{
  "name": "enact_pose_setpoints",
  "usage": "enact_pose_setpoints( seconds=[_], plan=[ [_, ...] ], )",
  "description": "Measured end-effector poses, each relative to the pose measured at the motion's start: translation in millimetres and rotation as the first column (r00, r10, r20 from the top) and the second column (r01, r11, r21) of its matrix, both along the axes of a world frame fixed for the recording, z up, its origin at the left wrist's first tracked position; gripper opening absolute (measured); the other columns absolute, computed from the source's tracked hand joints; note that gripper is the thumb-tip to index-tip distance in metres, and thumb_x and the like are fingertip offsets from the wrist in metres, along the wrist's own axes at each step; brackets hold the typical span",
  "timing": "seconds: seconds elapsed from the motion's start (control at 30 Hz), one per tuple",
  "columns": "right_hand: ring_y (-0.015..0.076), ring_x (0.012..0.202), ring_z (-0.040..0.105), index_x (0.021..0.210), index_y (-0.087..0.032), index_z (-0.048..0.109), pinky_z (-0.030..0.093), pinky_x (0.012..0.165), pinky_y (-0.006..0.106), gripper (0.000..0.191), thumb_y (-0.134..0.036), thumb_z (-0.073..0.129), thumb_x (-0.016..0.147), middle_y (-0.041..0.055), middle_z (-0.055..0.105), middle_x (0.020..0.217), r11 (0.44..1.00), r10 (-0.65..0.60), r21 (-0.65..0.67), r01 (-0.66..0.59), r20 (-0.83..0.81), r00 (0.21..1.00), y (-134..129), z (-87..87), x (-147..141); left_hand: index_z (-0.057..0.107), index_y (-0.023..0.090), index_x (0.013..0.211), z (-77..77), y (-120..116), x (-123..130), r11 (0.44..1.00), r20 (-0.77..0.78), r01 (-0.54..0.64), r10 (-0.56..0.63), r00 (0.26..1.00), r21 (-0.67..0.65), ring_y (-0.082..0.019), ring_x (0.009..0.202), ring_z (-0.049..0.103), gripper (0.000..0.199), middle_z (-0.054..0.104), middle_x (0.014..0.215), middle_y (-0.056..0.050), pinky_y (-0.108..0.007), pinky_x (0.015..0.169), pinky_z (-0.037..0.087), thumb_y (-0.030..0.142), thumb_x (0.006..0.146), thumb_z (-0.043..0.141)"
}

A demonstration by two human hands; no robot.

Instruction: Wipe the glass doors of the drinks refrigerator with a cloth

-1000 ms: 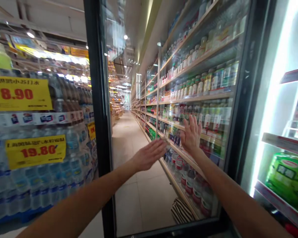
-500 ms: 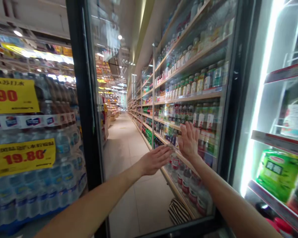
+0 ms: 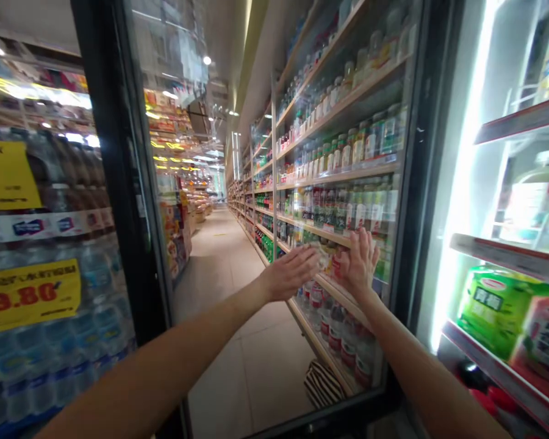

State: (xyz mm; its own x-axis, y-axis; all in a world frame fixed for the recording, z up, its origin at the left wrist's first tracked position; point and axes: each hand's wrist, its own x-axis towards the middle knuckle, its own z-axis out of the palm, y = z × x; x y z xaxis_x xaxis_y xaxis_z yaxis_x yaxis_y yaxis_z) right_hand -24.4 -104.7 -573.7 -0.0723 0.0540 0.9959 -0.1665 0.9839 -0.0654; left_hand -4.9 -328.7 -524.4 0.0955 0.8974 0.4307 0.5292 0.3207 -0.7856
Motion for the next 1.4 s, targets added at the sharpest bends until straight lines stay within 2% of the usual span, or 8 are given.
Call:
enact_pose_setpoints(
  seconds=[0.13, 0.3, 0.53, 0.73, 0.87, 1.1, 1.3, 1.4],
  plan=[
    [0.0271, 0.136, 0.023, 0.142, -0.021, 0.022, 0.023, 0.105, 0.053, 0.058, -0.032, 0.035, 0.087, 0.0145, 0.031, 0.145, 0.999, -0.032, 0.02, 0.031, 0.036, 0.999, 22, -3.6, 1, 0.043, 0.008, 0.127, 12.5, 29, -3, 0.974, -0.008, -0.069, 0.072, 0.997, 0.215, -0.03, 0.134, 0.027, 0.04, 0.038, 0.141, -0.015, -0.046, 0.111, 0.025, 0.017, 0.088, 0.038],
    [0.0279, 0.134, 0.028, 0.141, -0.019, 0.025, 0.028, 0.103, 0.052, 0.056, -0.033, 0.036, 0.088, 0.0164, 0.035, 0.142, 0.997, -0.078, -0.015, 0.079, 0.049, 0.996, 36, -10.8, 7, 0.048, 0.009, 0.122, -14.4, 47, -7, 0.996, 0.009, 0.032, -0.032, 0.999, -0.086, -0.026, 0.131, 0.033, 0.038, 0.042, 0.138, -0.014, -0.043, 0.112, 0.024, 0.02, 0.086, 0.041],
    [0.026, 0.132, 0.031, 0.142, -0.019, 0.022, 0.027, 0.104, 0.051, 0.056, -0.031, 0.033, 0.089, 0.0155, 0.038, 0.14, 0.993, -0.109, -0.038, 0.114, 0.117, 0.987, 56, -23.6, 15, 0.04, 0.008, 0.129, 36.1, 84, -17, 0.975, 0.064, -0.054, 0.041, 0.997, 0.217, -0.027, 0.136, 0.021, 0.043, 0.034, 0.143, -0.015, -0.046, 0.112, 0.019, 0.014, 0.086, 0.038],
    [0.0245, 0.133, 0.029, 0.143, -0.02, 0.02, 0.025, 0.105, 0.049, 0.057, -0.031, 0.034, 0.089, 0.0139, 0.036, 0.142, 0.994, -0.108, -0.01, 0.111, 0.167, 0.98, 67, -35.9, 20, 0.048, 0.01, 0.122, -27.9, 102, -15, 0.993, 0.094, 0.049, -0.039, 0.995, -0.104, -0.024, 0.131, 0.033, 0.039, 0.042, 0.138, -0.013, -0.043, 0.112, 0.021, 0.021, 0.085, 0.042],
    [0.0236, 0.133, 0.029, 0.142, -0.019, 0.022, 0.023, 0.106, 0.048, 0.056, -0.029, 0.034, 0.089, 0.0136, 0.037, 0.141, 0.993, -0.12, 0.013, 0.12, 0.2, 0.972, 70, -50.1, 23, 0.049, 0.008, 0.121, -55.0, 106, -14, 0.991, 0.129, 0.041, -0.024, 0.991, -0.128, -0.026, 0.131, 0.033, 0.04, 0.042, 0.138, -0.015, -0.043, 0.112, 0.022, 0.021, 0.084, 0.045],
    [0.0246, 0.131, 0.032, 0.141, -0.019, 0.025, 0.027, 0.104, 0.049, 0.054, -0.028, 0.033, 0.089, 0.0136, 0.039, 0.14, 0.994, -0.108, -0.006, 0.112, 0.22, 0.97, 61, -69.9, 27, 0.054, 0.01, 0.113, -114.3, 69, -2, 0.956, 0.215, 0.091, -0.03, 0.976, -0.279, -0.023, 0.128, 0.039, 0.034, 0.048, 0.134, -0.012, -0.039, 0.111, 0.024, 0.022, 0.082, 0.046],
    [0.0257, 0.132, 0.032, 0.14, -0.018, 0.027, 0.028, 0.103, 0.051, 0.052, -0.031, 0.033, 0.089, 0.0149, 0.037, 0.141, 0.994, -0.096, -0.029, 0.106, 0.238, 0.966, 55, -68.6, 27, 0.045, 0.009, 0.125, -97.0, 55, -5, 0.996, 0.201, 0.042, -0.025, 0.979, -0.078, -0.027, 0.133, 0.03, 0.041, 0.037, 0.141, -0.014, -0.044, 0.11, 0.025, 0.018, 0.085, 0.041],
    [0.0251, 0.133, 0.03, 0.141, -0.02, 0.025, 0.027, 0.104, 0.051, 0.054, -0.031, 0.034, 0.089, 0.0137, 0.036, 0.142, 0.996, -0.075, -0.035, 0.086, 0.244, 0.967, 48, -67.7, 30, 0.048, 0.009, 0.12, -108.0, 44, -2, 0.99, 0.207, 0.054, -0.026, 0.978, -0.132, -0.025, 0.131, 0.033, 0.037, 0.041, 0.139, -0.013, -0.043, 0.111, 0.025, 0.018, 0.085, 0.041]
  ],
)
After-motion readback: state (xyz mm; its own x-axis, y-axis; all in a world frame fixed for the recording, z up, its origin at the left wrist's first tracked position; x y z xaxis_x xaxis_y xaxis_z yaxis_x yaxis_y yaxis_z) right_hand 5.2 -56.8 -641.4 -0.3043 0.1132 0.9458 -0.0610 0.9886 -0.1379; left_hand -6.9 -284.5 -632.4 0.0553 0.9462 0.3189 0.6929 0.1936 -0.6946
